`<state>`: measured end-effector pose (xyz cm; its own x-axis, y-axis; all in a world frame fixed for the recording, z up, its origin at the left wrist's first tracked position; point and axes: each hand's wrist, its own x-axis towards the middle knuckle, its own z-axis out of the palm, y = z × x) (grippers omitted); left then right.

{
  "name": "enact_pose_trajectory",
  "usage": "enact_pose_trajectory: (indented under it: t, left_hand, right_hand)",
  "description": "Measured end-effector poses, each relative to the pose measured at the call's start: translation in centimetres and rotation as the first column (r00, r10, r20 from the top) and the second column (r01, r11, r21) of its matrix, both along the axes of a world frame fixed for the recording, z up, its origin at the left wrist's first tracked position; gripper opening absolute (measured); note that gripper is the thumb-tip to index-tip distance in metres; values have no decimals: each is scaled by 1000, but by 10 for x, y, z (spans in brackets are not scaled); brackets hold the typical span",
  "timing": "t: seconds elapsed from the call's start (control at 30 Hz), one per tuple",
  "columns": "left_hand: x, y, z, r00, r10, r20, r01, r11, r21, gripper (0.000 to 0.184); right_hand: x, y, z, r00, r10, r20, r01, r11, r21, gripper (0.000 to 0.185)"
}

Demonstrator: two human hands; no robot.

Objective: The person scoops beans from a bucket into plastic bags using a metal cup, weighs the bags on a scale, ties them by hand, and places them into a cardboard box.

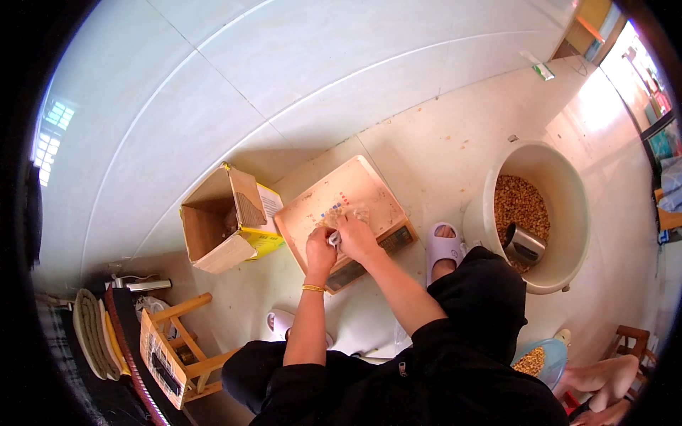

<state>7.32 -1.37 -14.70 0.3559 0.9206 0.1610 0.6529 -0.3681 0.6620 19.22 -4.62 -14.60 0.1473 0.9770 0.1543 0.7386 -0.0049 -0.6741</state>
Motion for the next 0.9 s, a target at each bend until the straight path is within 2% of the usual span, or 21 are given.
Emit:
enact_pose_trajectory:
  t: [0.1, 0.13, 0.17, 0.2, 0.23, 0.3, 0.33, 0.4, 0.5, 0.6, 0.7, 0.9]
  left_hand:
    - [2, -1, 5, 999, -50, -2, 49, 998, -46, 10]
    - [1, 0, 8, 999, -48, -2, 48, 998, -42, 10]
    - [1, 0, 12, 998, -53, 36, 56, 991, -121, 11]
    - [0, 0, 14, 996, -54, 74, 68, 977, -200, 11]
    - [1, 0, 16, 996, -53, 76, 67, 978, -196, 11]
    - [1, 0, 18, 993, 47, 113, -14, 960, -280, 17]
    - [0, 1, 18, 993, 44, 113, -10, 960, -280, 17]
    - [-3, 4, 16, 984, -77, 158, 110, 970, -217, 23]
    - [-7, 12, 13, 982, -145, 123, 171, 956, -238, 21]
    - [-11, 16, 11, 987, -114, 116, 147, 933, -327, 21]
    - [-13, 17, 8, 991, -90, 95, 117, 935, -335, 22]
    - [-10, 12, 7, 997, 25, 68, -6, 964, -265, 19]
  right_hand:
    - [-2, -5, -2, 998, -33, 44, 35, 999, -34, 27]
    - [-2, -8, -4, 999, -48, 8, 47, 998, 40, 27]
    - [-3, -10, -6, 998, -59, -29, 62, 992, 113, 27]
    - [-5, -11, -8, 998, -57, -28, 60, 992, 115, 27]
    - [-6, -11, -10, 998, -67, -18, 69, 995, 76, 27]
    - [-5, -8, -10, 997, -81, -6, 81, 996, 40, 27]
    - [-6, -8, -8, 997, -68, -40, 71, 996, 56, 26]
    - [-7, -8, -12, 996, -56, -73, 61, 996, 71, 25]
    - [-8, -5, -23, 977, -119, -178, 138, 986, 98, 23]
    - [-3, -3, -23, 969, -130, -212, 144, 988, 53, 20]
    - [-3, -1, -18, 947, -98, -305, 137, 985, 106, 19]
    - [-2, 2, -19, 945, -38, -324, 70, 994, 87, 18]
